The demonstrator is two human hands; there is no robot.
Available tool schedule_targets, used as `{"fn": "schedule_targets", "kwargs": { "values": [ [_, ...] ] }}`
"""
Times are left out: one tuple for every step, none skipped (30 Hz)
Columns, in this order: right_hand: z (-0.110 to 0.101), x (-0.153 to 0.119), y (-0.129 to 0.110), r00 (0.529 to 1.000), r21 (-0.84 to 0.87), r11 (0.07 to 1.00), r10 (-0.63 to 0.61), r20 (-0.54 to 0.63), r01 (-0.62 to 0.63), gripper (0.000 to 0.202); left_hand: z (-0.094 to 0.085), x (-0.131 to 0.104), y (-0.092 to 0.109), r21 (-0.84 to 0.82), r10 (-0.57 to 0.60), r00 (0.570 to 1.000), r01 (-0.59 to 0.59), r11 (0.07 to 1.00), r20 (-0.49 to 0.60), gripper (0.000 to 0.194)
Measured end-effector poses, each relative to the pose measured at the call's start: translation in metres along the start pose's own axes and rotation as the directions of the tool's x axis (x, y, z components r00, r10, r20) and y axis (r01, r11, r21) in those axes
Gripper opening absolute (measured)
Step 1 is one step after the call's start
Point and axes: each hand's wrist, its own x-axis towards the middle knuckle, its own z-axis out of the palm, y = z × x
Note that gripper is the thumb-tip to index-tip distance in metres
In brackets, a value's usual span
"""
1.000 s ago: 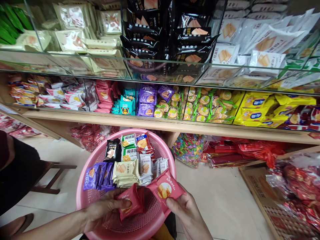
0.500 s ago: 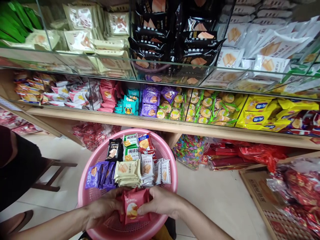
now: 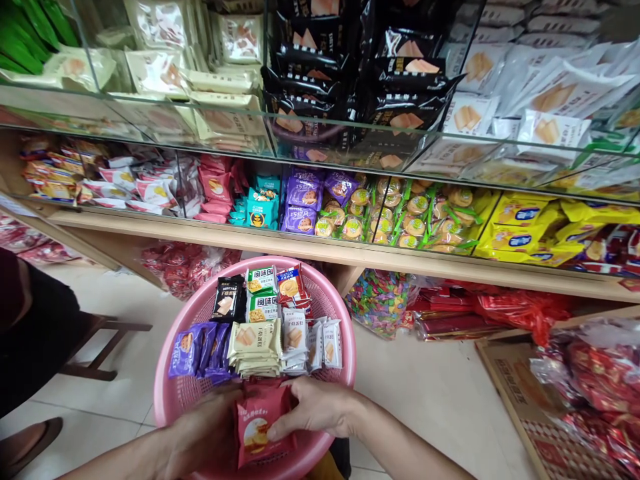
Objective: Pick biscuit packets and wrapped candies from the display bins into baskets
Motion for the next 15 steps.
{"fn": "schedule_targets", "kwargs": {
  "values": [
    [0.002,0.001,0.000,1.000,-0.008,1.000,0.002,0.001,-0.002,0.054,-0.001,0.001,-0.001,-0.002,0.002,1.000,-0.002,1.000,-0.007,0.029],
    [0.003,0.001,0.000,1.000,-0.011,1.000,0.003,0.001,-0.003,0.055,-0.002,0.002,-0.001,-0.001,0.011,1.000,-0.011,1.000,-0.009,0.029],
    [0.003,0.002,0.001,1.000,-0.010,1.000,0.005,0.004,-0.005,0.056,-0.003,0.002,-0.001,0.005,0.023,1.000,-0.023,1.000,-0.007,0.030],
    [0.004,0.003,0.001,1.000,-0.007,1.000,0.010,0.005,-0.010,0.057,-0.003,0.002,-0.001,0.016,0.036,0.999,-0.036,0.999,-0.005,0.031],
    [0.003,0.005,0.002,1.000,-0.002,1.000,0.015,-0.003,-0.015,0.058,-0.002,0.002,0.000,0.027,0.045,0.999,-0.045,0.999,-0.007,0.032],
    [0.002,0.007,0.003,1.000,0.001,1.000,0.019,-0.018,-0.019,0.058,0.000,0.001,0.001,0.037,0.046,0.999,-0.046,0.998,-0.008,0.032],
    [0.001,0.008,0.004,0.999,0.001,1.000,0.026,-0.039,-0.026,0.059,0.002,0.000,0.002,0.043,0.037,0.999,-0.037,0.998,-0.007,0.032],
    [-0.001,0.010,0.005,0.998,0.000,0.999,0.033,-0.059,-0.033,0.059,0.004,-0.001,0.003,0.042,0.025,1.000,-0.025,0.999,-0.001,0.032],
    [-0.003,0.012,0.006,0.996,-0.001,0.999,0.037,-0.078,-0.037,0.059,0.006,-0.001,0.003,0.035,0.015,1.000,-0.016,0.999,0.012,0.031],
    [-0.005,0.014,0.008,0.995,-0.003,0.999,0.040,-0.092,-0.040,0.059,0.008,-0.001,0.003,0.026,0.008,1.000,-0.009,1.000,0.029,0.031],
    [-0.006,0.016,0.009,0.994,-0.005,0.999,0.042,-0.099,-0.043,0.058,0.009,-0.001,0.003,0.017,0.006,0.999,-0.007,1.000,0.048,0.031],
    [-0.008,0.017,0.010,0.994,-0.006,0.999,0.045,-0.099,-0.046,0.056,0.009,0.000,0.002,0.009,0.007,0.998,-0.008,1.000,0.069,0.030],
    [-0.008,0.017,0.010,0.994,-0.009,0.999,0.049,-0.098,-0.050,0.054,0.008,0.001,0.002,0.004,0.011,0.996,-0.012,1.000,0.091,0.030],
    [-0.009,0.017,0.011,0.994,-0.013,0.998,0.052,-0.096,-0.054,0.052,0.007,0.001,0.002,0.005,0.017,0.994,-0.017,1.000,0.110,0.029],
    [-0.009,0.016,0.011,0.994,-0.019,0.998,0.053,-0.098,-0.055,0.051,0.005,0.002,0.001,0.018,0.029,0.993,-0.031,0.999,0.116,0.028]
  ]
}}
